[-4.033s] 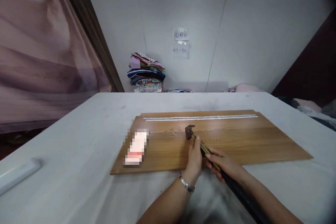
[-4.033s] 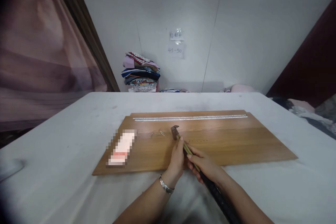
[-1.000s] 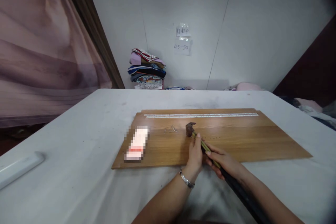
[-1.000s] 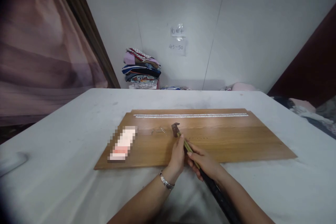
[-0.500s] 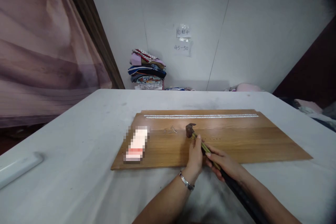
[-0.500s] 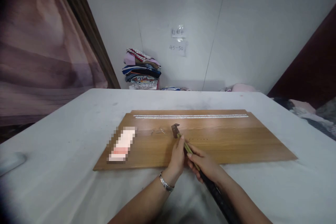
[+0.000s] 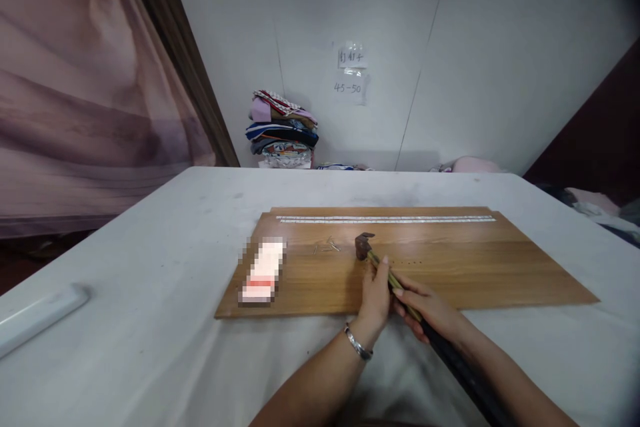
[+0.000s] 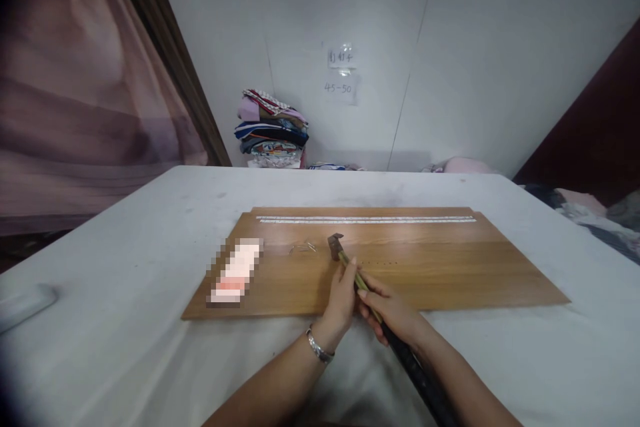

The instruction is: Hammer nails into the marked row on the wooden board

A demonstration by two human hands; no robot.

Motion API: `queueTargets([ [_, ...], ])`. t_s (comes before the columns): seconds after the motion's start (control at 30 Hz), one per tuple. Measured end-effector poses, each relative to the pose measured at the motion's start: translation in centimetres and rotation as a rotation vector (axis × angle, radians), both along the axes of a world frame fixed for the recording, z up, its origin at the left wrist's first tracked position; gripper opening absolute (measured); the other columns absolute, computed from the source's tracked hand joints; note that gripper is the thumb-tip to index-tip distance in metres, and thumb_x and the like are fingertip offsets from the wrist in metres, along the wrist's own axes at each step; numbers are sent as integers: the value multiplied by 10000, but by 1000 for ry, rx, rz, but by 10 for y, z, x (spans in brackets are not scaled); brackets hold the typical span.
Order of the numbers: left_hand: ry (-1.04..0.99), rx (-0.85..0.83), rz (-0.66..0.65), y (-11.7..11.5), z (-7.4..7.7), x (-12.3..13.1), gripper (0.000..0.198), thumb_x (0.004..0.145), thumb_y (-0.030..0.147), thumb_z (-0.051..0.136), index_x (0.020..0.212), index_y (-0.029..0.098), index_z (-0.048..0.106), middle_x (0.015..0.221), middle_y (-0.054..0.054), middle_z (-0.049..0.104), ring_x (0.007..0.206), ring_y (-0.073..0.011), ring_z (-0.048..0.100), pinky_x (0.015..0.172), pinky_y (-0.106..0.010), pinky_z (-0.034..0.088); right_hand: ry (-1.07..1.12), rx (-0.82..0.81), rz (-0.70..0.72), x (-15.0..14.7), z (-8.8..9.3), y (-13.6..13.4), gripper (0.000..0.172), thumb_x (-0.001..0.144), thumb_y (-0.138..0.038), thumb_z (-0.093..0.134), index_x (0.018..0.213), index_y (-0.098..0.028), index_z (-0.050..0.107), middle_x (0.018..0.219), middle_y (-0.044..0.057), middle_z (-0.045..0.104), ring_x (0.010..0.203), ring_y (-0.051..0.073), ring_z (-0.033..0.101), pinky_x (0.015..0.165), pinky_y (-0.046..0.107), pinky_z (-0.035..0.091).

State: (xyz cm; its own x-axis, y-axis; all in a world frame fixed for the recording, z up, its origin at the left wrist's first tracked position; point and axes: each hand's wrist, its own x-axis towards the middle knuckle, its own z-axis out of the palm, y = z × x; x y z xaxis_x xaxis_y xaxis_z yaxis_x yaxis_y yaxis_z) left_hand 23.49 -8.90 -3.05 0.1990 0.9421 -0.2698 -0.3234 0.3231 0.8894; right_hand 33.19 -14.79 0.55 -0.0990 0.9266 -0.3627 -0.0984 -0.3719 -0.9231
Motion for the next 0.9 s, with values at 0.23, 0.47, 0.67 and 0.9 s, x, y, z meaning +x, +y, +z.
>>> queueTargets([
  [0.23,20,41,21,0,1,0,416,751,596,615,816,185,603,690,4,555,668,-147,514,699,-273,440,4,1,8,0,3,-1,790,795,-464,632,1487,-221,339,627,-61,541,320,43,389,275,150,355],
  [0.47,27,33,15,0,1,0,431,765,608,592,825,181,591,680,7,544,666,-148,512,691,-269,444,10,-7,4,1,-3,0,806,794,-467,636,1490,-208,325,633,-57,552,323,46,397,276,151,363],
  [0.67,66,78,0,0,5,-2,444,776,615,575,826,174,581,710,10,536,672,-136,493,697,-265,440,11,11,3,1,-1,0,775,799,-466,636,1478,-227,348,631,-60,543,322,43,394,277,148,359],
  [0.9,80,59,-22,0,4,-3,433,795,604,550,851,175,576,706,8,533,673,-142,498,700,-273,439,25,-5,13,2,-4,1,783,797,-462,640,1482,-227,341,626,-61,541,325,46,399,275,148,368],
])
